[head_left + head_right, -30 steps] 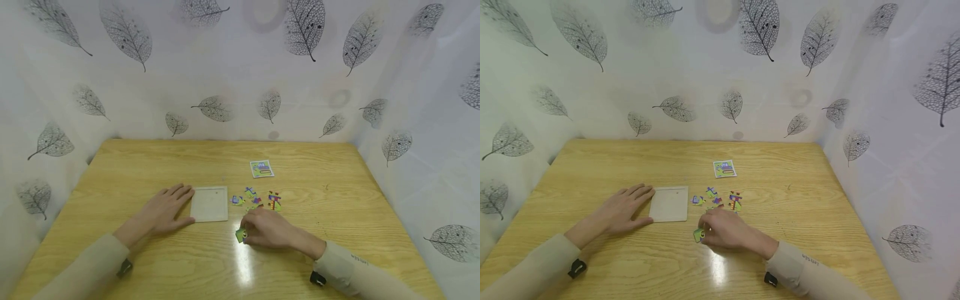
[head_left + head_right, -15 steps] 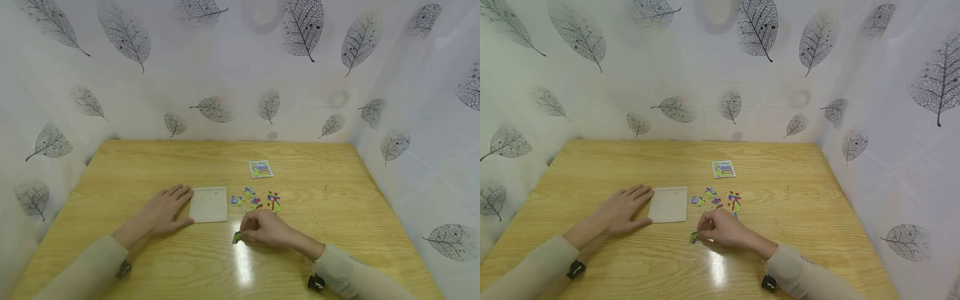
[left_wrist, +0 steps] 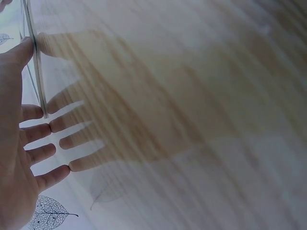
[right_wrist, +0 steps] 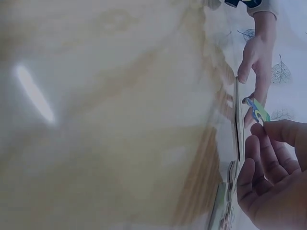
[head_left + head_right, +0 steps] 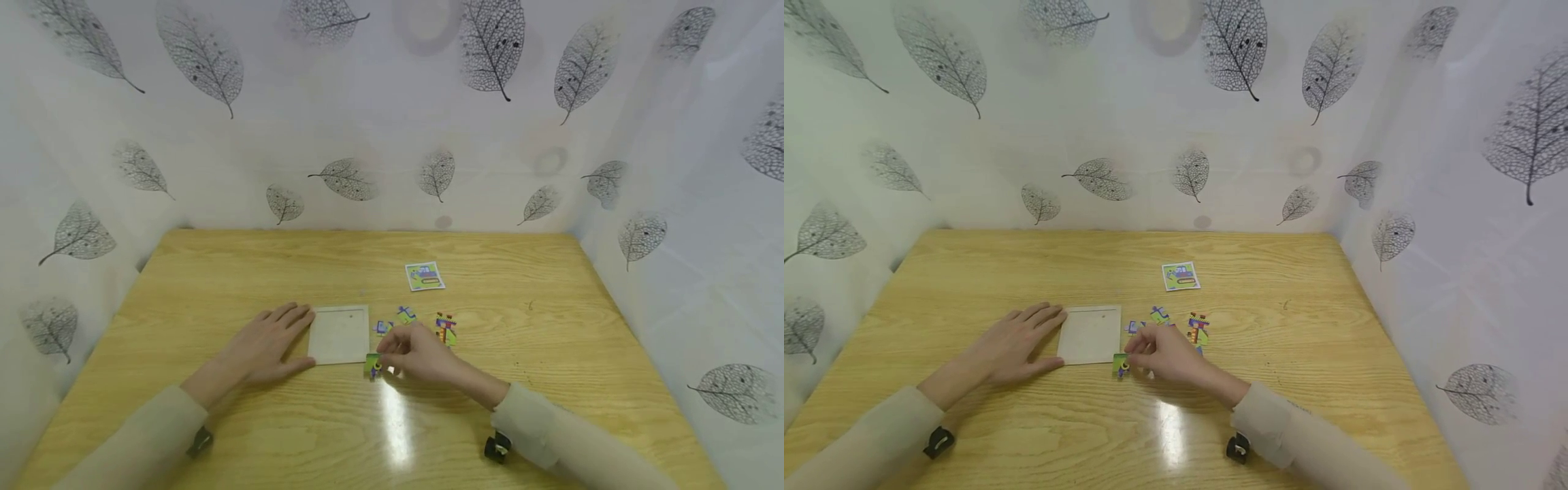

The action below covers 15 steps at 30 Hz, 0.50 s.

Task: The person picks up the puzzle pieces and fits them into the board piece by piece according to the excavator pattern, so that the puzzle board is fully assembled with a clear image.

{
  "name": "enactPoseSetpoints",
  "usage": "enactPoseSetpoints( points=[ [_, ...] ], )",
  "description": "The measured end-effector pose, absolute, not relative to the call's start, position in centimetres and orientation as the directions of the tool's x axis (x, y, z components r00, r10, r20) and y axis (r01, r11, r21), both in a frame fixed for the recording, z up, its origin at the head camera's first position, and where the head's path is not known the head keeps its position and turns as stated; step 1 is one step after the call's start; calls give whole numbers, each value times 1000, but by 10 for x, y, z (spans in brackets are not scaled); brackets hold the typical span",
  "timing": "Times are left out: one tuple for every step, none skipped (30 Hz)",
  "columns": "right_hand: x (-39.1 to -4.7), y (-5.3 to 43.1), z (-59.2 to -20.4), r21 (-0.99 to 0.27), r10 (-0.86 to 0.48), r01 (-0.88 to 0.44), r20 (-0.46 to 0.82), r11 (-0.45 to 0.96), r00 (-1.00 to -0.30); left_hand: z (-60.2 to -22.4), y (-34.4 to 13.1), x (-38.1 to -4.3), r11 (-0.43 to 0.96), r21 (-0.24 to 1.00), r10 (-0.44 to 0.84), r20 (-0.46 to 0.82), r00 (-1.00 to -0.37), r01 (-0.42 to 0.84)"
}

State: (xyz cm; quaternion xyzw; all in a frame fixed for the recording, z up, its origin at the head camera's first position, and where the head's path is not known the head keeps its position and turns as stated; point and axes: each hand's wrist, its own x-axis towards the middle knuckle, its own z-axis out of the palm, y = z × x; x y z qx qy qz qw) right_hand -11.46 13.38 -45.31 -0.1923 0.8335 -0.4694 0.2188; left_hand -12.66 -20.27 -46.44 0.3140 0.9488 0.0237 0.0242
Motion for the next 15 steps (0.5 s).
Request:
enactPoseSetpoints(
  points=[
    [-117, 131, -453, -865, -518, -110, -186, 489, -835, -464, -203, -126, 803, 63, 595, -32, -803, 593],
    [-120, 128, -453, -864, -511, -107, -187, 492, -839, -464, -203, -126, 805, 64, 593, -33, -805, 590],
    [-123, 125, -453, -859, -502, -108, -186, 501, -845, -464, -203, -126, 806, 66, 591, -35, -806, 588],
    [-126, 122, -454, -856, -497, -108, -186, 505, -848, -463, -203, -126, 807, 68, 589, -36, -807, 586],
    [-130, 119, -454, -856, -493, -110, -182, 506, -850, -463, -203, -125, 808, 69, 588, -39, -808, 585],
    [-133, 116, -454, -856, -494, -118, -173, 504, -852, -464, -203, -125, 810, 72, 586, -41, -809, 582],
    [-136, 113, -454, -853, -490, -122, -170, 507, -855, -464, -203, -125, 811, 75, 585, -42, -810, 581],
    [-139, 109, -454, -852, -486, -120, -170, 510, -857, -464, -203, -126, 811, 76, 584, -43, -811, 580],
    [-141, 106, -454, -851, -481, -116, -172, 513, -860, -465, -203, -126, 811, 78, 584, -43, -811, 580],
    [-144, 103, -454, -852, -475, -109, -175, 512, -862, -466, -204, -126, 811, 80, 584, -41, -811, 580],
    [-146, 100, -454, -854, -469, -102, -176, 509, -866, -466, -204, -126, 812, 81, 583, -39, -812, 578],
    [-149, 96, -454, -857, -460, -89, -183, 508, -869, -466, -204, -126, 812, 83, 582, -38, -812, 578],
    [-151, 93, -455, -860, -451, -76, -187, 504, -873, -467, -203, -126, 812, 85, 581, -36, -813, 577],
    [-153, 90, -455, -863, -443, -68, -187, 501, -877, -467, -204, -127, 812, 85, 581, -35, -813, 577],
    [-155, 87, -455, -864, -435, -64, -186, 499, -881, -467, -203, -127, 812, 85, 581, -36, -813, 577]
  ],
)
